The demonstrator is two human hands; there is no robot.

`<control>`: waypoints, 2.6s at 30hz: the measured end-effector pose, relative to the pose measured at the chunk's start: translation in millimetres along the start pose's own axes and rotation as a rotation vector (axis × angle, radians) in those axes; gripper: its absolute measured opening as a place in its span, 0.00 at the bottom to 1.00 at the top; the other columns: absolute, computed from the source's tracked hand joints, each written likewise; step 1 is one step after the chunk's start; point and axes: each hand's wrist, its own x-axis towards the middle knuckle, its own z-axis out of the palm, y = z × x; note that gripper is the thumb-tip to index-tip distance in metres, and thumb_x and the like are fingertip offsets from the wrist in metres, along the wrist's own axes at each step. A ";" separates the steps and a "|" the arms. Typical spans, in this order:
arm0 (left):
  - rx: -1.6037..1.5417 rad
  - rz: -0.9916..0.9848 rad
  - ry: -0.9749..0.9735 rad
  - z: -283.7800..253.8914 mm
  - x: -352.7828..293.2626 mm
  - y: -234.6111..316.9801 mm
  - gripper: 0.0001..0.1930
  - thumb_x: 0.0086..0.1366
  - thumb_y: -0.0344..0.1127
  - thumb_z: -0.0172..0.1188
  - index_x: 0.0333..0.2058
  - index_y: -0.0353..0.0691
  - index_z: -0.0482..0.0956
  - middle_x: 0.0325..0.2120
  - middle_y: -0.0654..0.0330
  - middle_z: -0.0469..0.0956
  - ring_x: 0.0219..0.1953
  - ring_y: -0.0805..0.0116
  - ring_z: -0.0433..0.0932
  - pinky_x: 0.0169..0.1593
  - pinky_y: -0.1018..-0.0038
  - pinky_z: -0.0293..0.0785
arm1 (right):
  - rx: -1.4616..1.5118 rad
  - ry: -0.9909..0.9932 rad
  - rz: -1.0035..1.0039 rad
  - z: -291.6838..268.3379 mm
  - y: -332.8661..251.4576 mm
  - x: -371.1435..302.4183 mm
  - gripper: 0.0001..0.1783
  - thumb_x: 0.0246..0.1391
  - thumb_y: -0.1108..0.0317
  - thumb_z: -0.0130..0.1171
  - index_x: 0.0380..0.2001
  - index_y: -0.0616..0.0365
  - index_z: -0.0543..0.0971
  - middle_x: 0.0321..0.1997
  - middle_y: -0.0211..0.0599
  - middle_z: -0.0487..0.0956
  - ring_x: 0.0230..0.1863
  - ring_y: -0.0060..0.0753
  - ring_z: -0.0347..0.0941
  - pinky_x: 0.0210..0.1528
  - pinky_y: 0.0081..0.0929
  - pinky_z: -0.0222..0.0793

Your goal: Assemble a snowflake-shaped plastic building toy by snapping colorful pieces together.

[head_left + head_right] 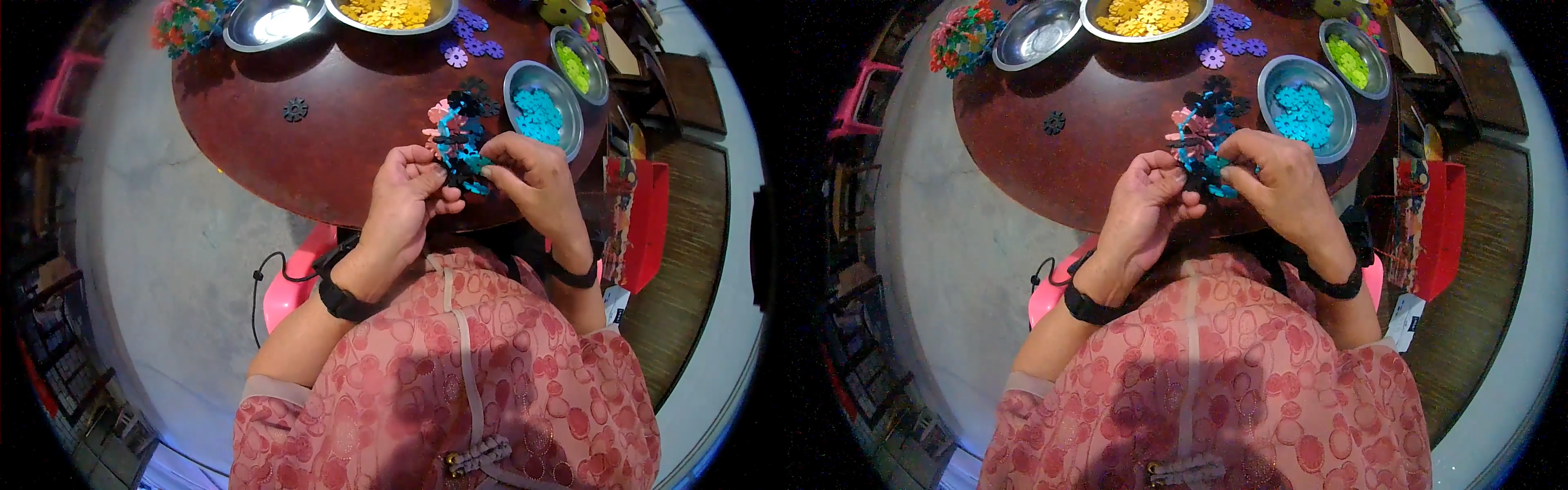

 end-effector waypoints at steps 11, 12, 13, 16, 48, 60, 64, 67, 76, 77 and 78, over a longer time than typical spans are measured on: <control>-0.003 0.006 0.034 3.9 -1.4 0.9 0.08 0.66 0.26 0.50 0.42 0.37 0.64 0.32 0.58 0.72 0.30 0.69 0.77 0.36 0.70 0.81 | 0.005 0.118 -0.034 3.5 -8.2 -11.1 0.06 0.45 0.74 0.60 0.29 0.63 0.76 0.26 0.42 0.77 0.28 0.41 0.75 0.31 0.31 0.69; -0.007 0.009 0.029 3.0 -1.0 0.1 0.08 0.66 0.26 0.51 0.42 0.37 0.64 0.32 0.58 0.72 0.30 0.69 0.77 0.36 0.70 0.82 | 0.013 0.135 -0.035 4.9 -8.8 -11.2 0.06 0.45 0.74 0.60 0.29 0.63 0.76 0.26 0.42 0.77 0.28 0.40 0.75 0.31 0.31 0.69; -0.011 0.013 0.025 2.2 -0.8 -0.4 0.08 0.66 0.26 0.51 0.42 0.37 0.64 0.32 0.58 0.72 0.31 0.69 0.77 0.36 0.70 0.82 | 0.021 0.151 -0.036 5.9 -9.3 -11.3 0.06 0.45 0.74 0.60 0.29 0.63 0.76 0.26 0.41 0.77 0.27 0.39 0.75 0.31 0.30 0.69; -0.020 0.009 0.029 1.2 -0.7 -0.6 0.08 0.66 0.26 0.51 0.42 0.37 0.64 0.32 0.58 0.72 0.31 0.69 0.78 0.36 0.70 0.82 | 0.011 0.142 0.005 6.1 -11.3 -11.5 0.06 0.45 0.74 0.60 0.29 0.63 0.77 0.25 0.41 0.77 0.27 0.37 0.76 0.30 0.29 0.69; -0.255 -0.332 -0.212 -15.5 7.5 -21.2 0.08 0.67 0.37 0.54 0.40 0.41 0.74 0.29 0.64 0.76 0.29 0.73 0.76 0.34 0.73 0.77 | -0.184 0.210 -0.201 11.0 -7.2 -14.8 0.07 0.44 0.74 0.61 0.30 0.58 0.76 0.27 0.39 0.75 0.31 0.43 0.73 0.34 0.34 0.66; -0.221 -0.259 -0.285 -9.3 4.0 -21.7 0.06 0.68 0.39 0.52 0.38 0.45 0.70 0.26 0.70 0.69 0.27 0.79 0.67 0.31 0.80 0.66 | -0.224 0.224 -0.260 11.6 -5.5 -13.8 0.09 0.41 0.76 0.63 0.28 0.58 0.76 0.26 0.39 0.73 0.30 0.44 0.70 0.33 0.35 0.64; -0.147 -0.247 -0.223 -6.7 3.4 -20.3 0.05 0.69 0.37 0.51 0.39 0.45 0.68 0.26 0.70 0.67 0.27 0.79 0.66 0.31 0.80 0.66 | -0.252 0.190 -0.284 16.8 -1.4 -11.1 0.09 0.40 0.76 0.63 0.29 0.57 0.76 0.27 0.39 0.74 0.31 0.46 0.71 0.34 0.37 0.65; -0.168 -0.229 -0.214 -6.7 2.7 -20.2 0.05 0.69 0.38 0.51 0.39 0.45 0.68 0.27 0.70 0.67 0.28 0.79 0.66 0.30 0.81 0.66 | -0.257 0.175 -0.307 17.4 -0.9 -9.3 0.10 0.40 0.76 0.63 0.29 0.57 0.75 0.29 0.39 0.74 0.33 0.47 0.71 0.35 0.37 0.66; 0.338 -0.271 -0.161 4.7 1.4 14.9 0.04 0.67 0.34 0.51 0.37 0.41 0.68 0.22 0.65 0.70 0.23 0.75 0.71 0.25 0.77 0.70 | -0.170 0.225 -0.403 7.6 12.8 1.7 0.06 0.41 0.76 0.61 0.25 0.58 0.75 0.28 0.37 0.73 0.32 0.43 0.71 0.33 0.34 0.67; 0.349 -0.269 -0.170 3.9 2.2 16.3 0.04 0.67 0.34 0.51 0.37 0.41 0.68 0.22 0.65 0.70 0.23 0.75 0.71 0.25 0.77 0.70 | -0.174 0.239 -0.403 6.2 15.1 2.3 0.06 0.41 0.76 0.61 0.25 0.58 0.75 0.28 0.37 0.73 0.32 0.43 0.71 0.33 0.34 0.67; 0.446 -0.125 -0.086 1.5 2.3 14.5 0.04 0.67 0.34 0.50 0.37 0.41 0.67 0.23 0.64 0.70 0.23 0.74 0.72 0.24 0.77 0.71 | -0.224 0.250 -0.427 5.4 17.9 2.4 0.06 0.40 0.76 0.60 0.25 0.57 0.74 0.28 0.36 0.73 0.32 0.42 0.71 0.33 0.33 0.67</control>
